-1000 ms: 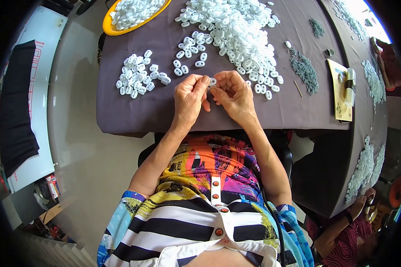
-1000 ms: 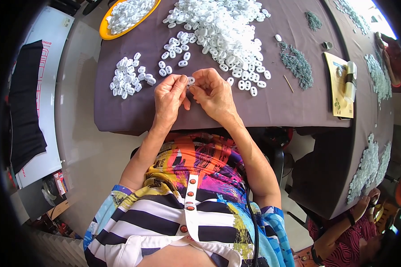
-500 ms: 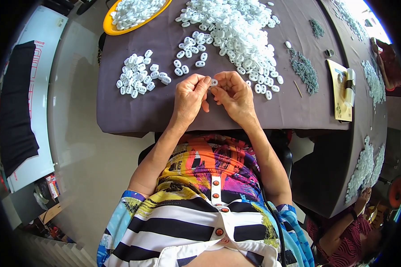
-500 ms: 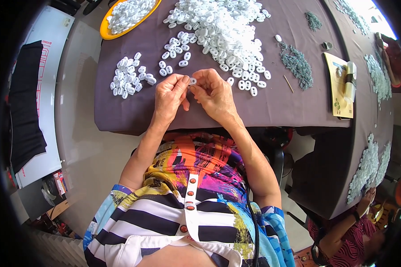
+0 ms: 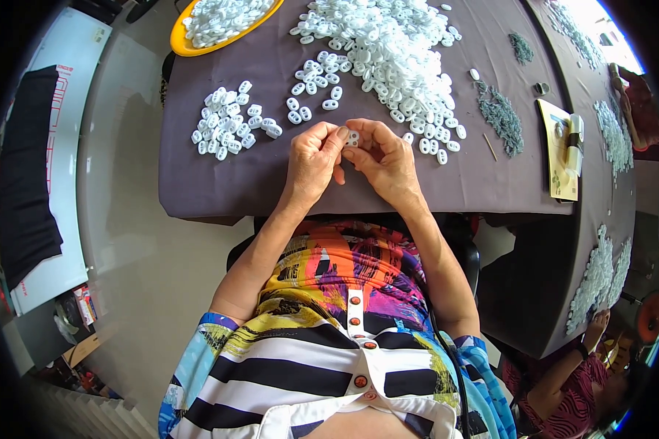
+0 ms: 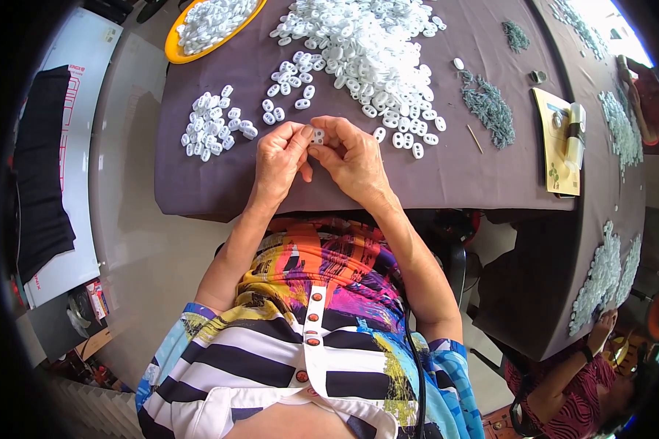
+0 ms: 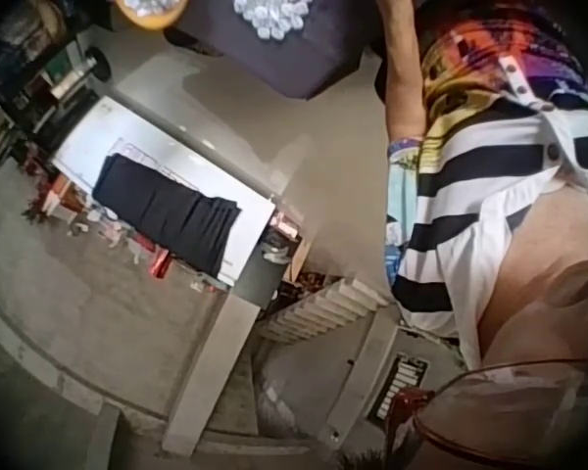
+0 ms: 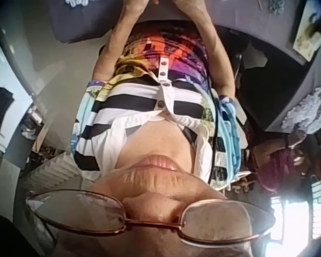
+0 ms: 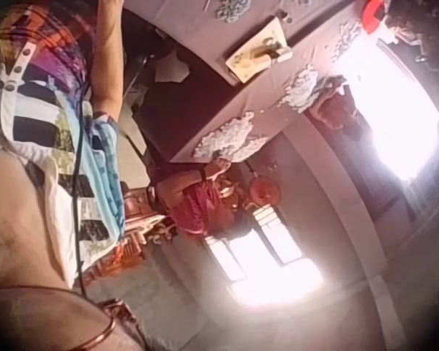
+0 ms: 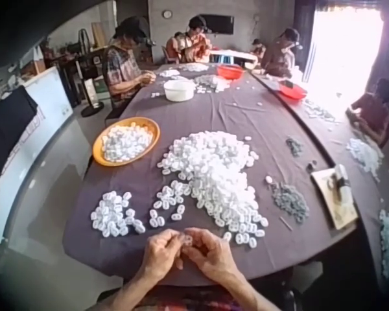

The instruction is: The person assembles plastic cord locks by picking up small metal pieces and plastic components from the table and pressing them together by hand.

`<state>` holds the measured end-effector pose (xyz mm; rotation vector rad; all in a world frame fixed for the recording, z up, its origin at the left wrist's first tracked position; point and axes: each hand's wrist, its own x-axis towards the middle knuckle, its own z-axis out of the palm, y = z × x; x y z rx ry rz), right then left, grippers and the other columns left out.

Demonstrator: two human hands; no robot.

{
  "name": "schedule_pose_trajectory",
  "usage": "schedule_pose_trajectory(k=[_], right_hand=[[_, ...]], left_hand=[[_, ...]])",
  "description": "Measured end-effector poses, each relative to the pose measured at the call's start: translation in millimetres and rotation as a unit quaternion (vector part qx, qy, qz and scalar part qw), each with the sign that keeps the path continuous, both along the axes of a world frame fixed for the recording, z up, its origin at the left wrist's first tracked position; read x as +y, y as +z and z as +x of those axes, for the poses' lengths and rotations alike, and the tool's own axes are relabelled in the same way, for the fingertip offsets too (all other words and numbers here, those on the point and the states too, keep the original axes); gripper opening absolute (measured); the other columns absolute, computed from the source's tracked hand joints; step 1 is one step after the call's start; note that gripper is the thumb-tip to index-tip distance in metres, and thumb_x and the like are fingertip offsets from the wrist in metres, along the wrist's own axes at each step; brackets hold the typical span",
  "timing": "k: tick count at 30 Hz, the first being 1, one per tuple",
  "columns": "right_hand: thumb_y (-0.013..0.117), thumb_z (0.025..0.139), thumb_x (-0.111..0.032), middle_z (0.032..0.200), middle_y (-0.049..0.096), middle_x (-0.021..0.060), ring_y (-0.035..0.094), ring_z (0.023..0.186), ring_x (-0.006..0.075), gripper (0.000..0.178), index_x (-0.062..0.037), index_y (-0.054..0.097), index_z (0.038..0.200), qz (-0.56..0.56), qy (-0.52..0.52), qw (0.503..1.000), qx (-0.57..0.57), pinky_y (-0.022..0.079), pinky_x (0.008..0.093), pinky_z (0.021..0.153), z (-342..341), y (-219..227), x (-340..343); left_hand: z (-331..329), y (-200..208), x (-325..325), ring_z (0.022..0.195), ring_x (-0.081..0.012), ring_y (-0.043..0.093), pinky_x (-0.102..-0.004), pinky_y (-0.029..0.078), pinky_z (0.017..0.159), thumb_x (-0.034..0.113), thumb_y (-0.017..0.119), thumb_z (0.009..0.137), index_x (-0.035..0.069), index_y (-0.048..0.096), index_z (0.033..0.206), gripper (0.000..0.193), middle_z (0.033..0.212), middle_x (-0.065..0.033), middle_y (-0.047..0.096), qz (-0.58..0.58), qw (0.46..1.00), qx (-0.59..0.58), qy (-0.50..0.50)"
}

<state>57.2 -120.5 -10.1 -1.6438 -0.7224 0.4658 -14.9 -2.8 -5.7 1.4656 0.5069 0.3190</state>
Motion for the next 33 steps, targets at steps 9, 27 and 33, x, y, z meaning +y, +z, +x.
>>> schedule_pose_trajectory(k=[9, 27, 33], right_hand=[[0.067, 0.076, -0.004, 0.073, 0.053, 0.0002, 0.053, 0.059, 0.0063, 0.027, -0.0028, 0.062, 0.103, 0.028, -0.006, 0.997, -0.070, 0.045, 0.0205, 0.054, 0.6, 2.4, 1.9], [0.065, 0.078, -0.003, 0.074, 0.054, 0.0006, 0.052, 0.059, 0.0059, 0.025, -0.0022, 0.061, 0.103, 0.033, -0.005, 0.998, -0.056, 0.044, 0.0201, 0.053, -0.5, 3.8, 2.1], [0.065, 0.079, -0.004, 0.074, 0.054, 0.0003, 0.052, 0.059, 0.0055, 0.024, -0.0021, 0.061, 0.103, 0.032, -0.006, 0.998, -0.050, 0.044, 0.0198, 0.053, 0.1, 2.6, 2.1]], left_hand=[[-2.4, -2.7, 8.3, 0.038, -0.0046, 0.042, -0.0193, 0.035, 0.033, 0.018, 0.052, 0.091, 0.000, 0.058, 0.078, 0.024, 0.055, 0.0023, 0.048, -0.059, 0.997, -0.028, -0.051], [-1.9, -1.1, 5.5, 0.037, -0.0048, 0.042, -0.0195, 0.034, 0.033, 0.018, 0.051, 0.092, 0.000, 0.057, 0.076, 0.024, 0.053, 0.0025, 0.046, -0.049, 0.998, -0.026, -0.037], [-2.3, 0.5, 4.4, 0.038, -0.0045, 0.041, -0.0192, 0.034, 0.033, 0.018, 0.051, 0.092, 0.000, 0.058, 0.077, 0.024, 0.054, 0.0029, 0.045, -0.057, 0.998, -0.024, -0.035]])
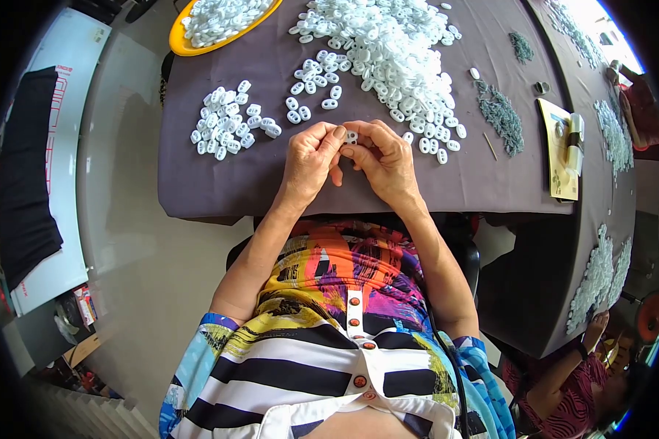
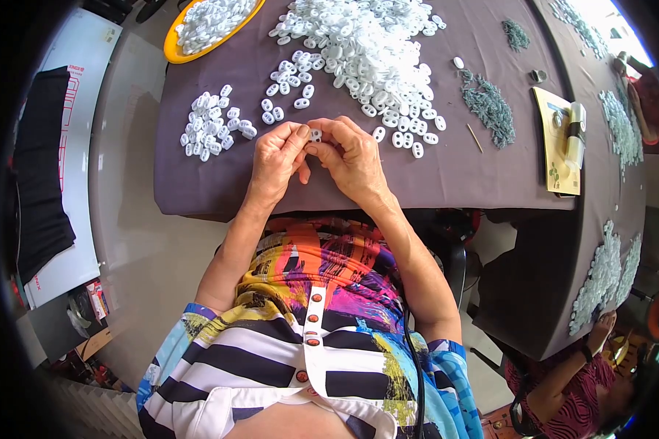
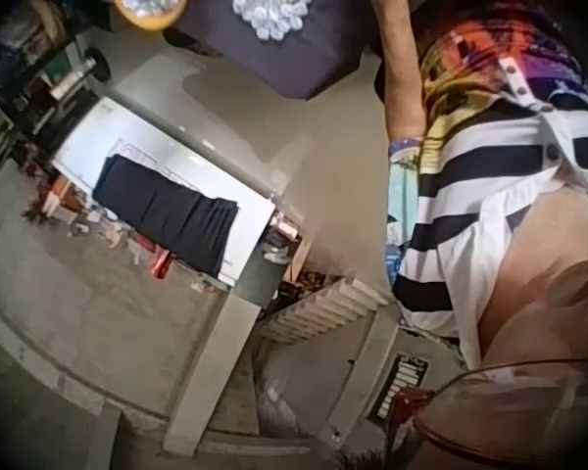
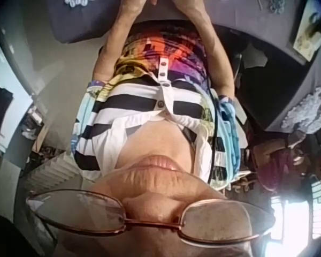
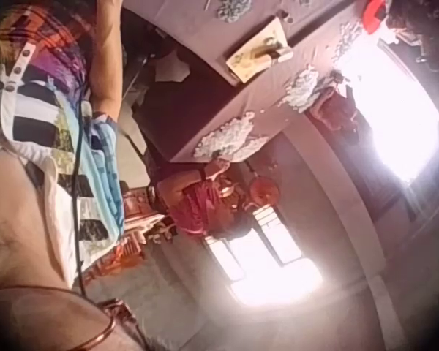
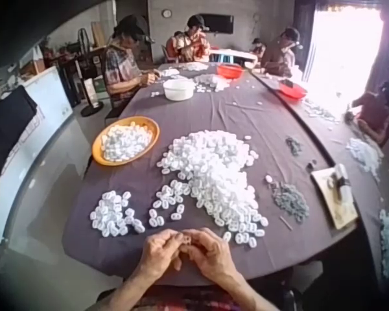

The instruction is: The person assembles plastic cord locks by picking up small metal pieces and plastic components from the table and pressing them together by hand.

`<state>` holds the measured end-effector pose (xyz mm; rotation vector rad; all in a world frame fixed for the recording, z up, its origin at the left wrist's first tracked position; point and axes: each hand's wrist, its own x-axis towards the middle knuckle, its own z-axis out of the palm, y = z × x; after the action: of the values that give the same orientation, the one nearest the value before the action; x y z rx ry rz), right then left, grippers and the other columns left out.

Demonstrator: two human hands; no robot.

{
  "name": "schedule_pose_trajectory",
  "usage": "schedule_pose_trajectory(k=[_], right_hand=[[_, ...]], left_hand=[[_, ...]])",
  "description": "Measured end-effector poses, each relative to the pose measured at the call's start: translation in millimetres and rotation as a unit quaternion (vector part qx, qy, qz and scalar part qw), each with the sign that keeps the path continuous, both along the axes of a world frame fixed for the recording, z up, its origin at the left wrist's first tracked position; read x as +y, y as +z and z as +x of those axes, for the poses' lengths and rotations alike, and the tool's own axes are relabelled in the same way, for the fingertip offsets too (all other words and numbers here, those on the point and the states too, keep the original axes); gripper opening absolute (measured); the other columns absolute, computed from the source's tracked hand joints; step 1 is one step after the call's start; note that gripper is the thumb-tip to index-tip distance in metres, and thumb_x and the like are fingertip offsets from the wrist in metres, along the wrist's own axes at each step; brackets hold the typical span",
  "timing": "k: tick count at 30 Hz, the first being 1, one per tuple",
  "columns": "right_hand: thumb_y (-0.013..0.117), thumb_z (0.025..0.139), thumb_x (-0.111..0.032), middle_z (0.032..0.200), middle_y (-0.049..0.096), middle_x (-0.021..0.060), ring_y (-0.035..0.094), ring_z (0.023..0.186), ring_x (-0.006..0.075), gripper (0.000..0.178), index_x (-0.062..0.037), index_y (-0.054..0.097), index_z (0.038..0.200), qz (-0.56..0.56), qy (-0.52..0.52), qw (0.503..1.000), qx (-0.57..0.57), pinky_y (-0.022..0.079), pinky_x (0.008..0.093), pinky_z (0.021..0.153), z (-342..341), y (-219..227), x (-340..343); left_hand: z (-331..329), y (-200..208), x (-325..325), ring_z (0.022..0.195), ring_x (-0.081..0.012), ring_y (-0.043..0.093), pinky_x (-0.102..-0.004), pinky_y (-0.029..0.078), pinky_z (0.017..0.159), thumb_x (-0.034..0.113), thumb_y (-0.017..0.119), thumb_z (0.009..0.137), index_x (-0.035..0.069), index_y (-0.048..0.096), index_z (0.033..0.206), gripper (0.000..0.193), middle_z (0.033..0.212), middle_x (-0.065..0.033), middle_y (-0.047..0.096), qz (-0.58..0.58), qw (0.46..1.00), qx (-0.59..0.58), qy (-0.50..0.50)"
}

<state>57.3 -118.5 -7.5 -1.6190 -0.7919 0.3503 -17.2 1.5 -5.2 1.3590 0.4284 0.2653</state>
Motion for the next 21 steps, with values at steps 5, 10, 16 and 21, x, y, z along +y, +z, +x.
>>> schedule_pose_trajectory(k=[5, 10, 16, 21], right_hand=[[0.065, 0.079, -0.004, 0.074, 0.054, 0.0000, 0.052, 0.058, 0.0053, 0.024, -0.0022, 0.061, 0.103, 0.004, 0.004, 1.000, 0.001, 0.044, 0.0198, 0.052, 0.5, -1.4, -0.1], [0.065, 0.080, -0.005, 0.073, 0.054, 0.0004, 0.052, 0.058, 0.0054, 0.024, -0.0027, 0.061, 0.104, 0.002, 0.003, 1.000, -0.018, 0.044, 0.0200, 0.052, -0.6, -0.6, -0.2], [0.064, 0.081, -0.007, 0.074, 0.054, 0.0013, 0.052, 0.057, 0.0063, 0.024, -0.0028, 0.060, 0.104, 0.002, 0.007, 1.000, -0.013, 0.044, 0.0204, 0.052, -1.0, -0.2, -0.5], [0.063, 0.082, -0.006, 0.074, 0.054, 0.0018, 0.053, 0.058, 0.0066, 0.023, -0.0021, 0.059, 0.104, 0.004, 0.008, 1.000, -0.016, 0.045, 0.0206, 0.052, -1.3, 2.2, -0.1]], left_hand=[[-0.3, 2.1, 0.5, 0.038, -0.0040, 0.040, -0.0186, 0.035, 0.033, 0.018, 0.052, 0.091, 0.000, 0.058, 0.078, 0.023, 0.054, 0.0032, 0.044, -0.047, 0.999, 0.003, 0.007], [0.1, 0.3, 1.1, 0.038, -0.0036, 0.039, -0.0187, 0.035, 0.033, 0.020, 0.053, 0.091, 0.000, 0.058, 0.078, 0.024, 0.054, 0.0031, 0.044, -0.049, 0.999, 0.005, 0.002], [1.1, -1.0, 0.8, 0.039, -0.0030, 0.037, -0.0190, 0.035, 0.032, 0.020, 0.053, 0.091, -0.001, 0.058, 0.078, 0.025, 0.054, 0.0031, 0.044, -0.049, 0.999, 0.005, 0.002], [2.2, -0.6, -0.2, 0.040, -0.0024, 0.036, -0.0188, 0.036, 0.032, 0.020, 0.052, 0.091, -0.001, 0.058, 0.079, 0.025, 0.053, 0.0037, 0.043, -0.051, 0.999, 0.005, 0.011]])
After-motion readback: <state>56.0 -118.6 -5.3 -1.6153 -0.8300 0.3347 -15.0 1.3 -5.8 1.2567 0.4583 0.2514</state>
